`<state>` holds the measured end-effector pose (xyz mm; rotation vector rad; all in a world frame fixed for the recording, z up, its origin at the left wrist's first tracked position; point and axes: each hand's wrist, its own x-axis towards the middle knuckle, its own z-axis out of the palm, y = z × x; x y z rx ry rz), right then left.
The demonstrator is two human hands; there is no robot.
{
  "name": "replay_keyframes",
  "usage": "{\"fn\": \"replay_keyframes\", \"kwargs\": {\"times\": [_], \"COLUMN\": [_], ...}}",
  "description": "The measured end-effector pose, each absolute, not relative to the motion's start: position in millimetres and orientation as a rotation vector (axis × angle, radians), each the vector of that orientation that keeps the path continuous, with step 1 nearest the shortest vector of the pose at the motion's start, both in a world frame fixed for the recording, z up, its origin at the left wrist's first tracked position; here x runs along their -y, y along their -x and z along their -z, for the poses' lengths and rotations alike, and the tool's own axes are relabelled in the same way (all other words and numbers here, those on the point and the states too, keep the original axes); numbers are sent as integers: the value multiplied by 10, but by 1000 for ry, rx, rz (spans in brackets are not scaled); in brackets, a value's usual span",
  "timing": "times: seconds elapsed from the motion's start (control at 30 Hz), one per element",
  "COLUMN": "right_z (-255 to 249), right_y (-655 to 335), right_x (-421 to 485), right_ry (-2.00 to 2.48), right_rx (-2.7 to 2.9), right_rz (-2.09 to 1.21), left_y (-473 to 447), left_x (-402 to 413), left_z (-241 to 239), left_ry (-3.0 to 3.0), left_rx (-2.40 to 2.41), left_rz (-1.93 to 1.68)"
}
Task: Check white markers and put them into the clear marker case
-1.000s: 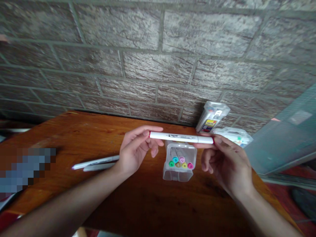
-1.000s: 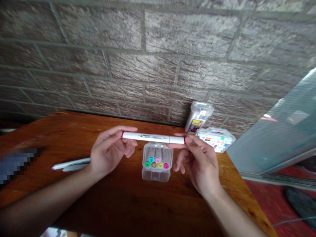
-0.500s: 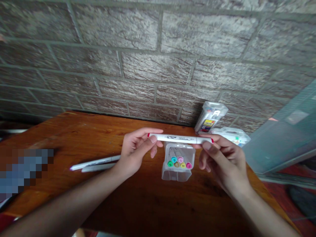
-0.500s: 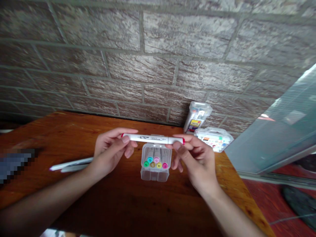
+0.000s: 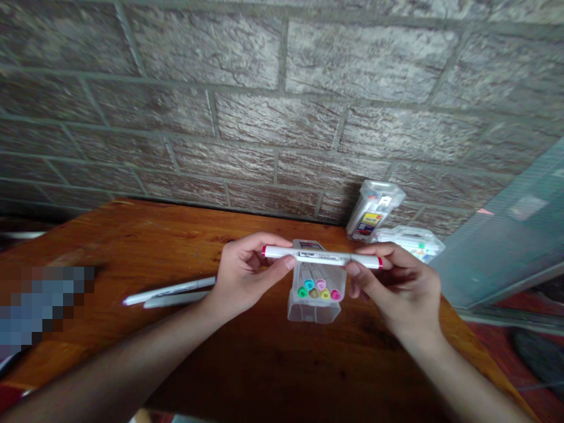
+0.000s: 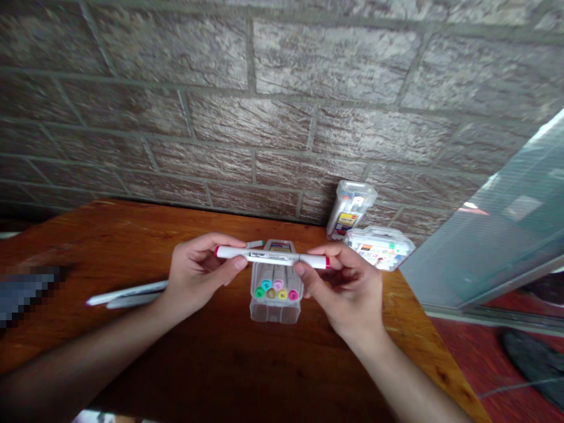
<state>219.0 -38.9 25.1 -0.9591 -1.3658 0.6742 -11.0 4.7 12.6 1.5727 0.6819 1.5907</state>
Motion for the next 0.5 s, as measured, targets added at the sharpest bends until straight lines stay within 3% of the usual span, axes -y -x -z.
{"fn": "replay_keyframes", "kwargs": {"times": [0.5], "right_z": [-268], "right_y": [-2154], "right_x": [420], "right_ry": [979], "right_rx": [1324], "right_rz": [-670], "left_y": [130], "left_x": [-28], "left_z": [-106], "left_ry": [-1584], "left_rx": [-643], "left_rz": [-1555]}}
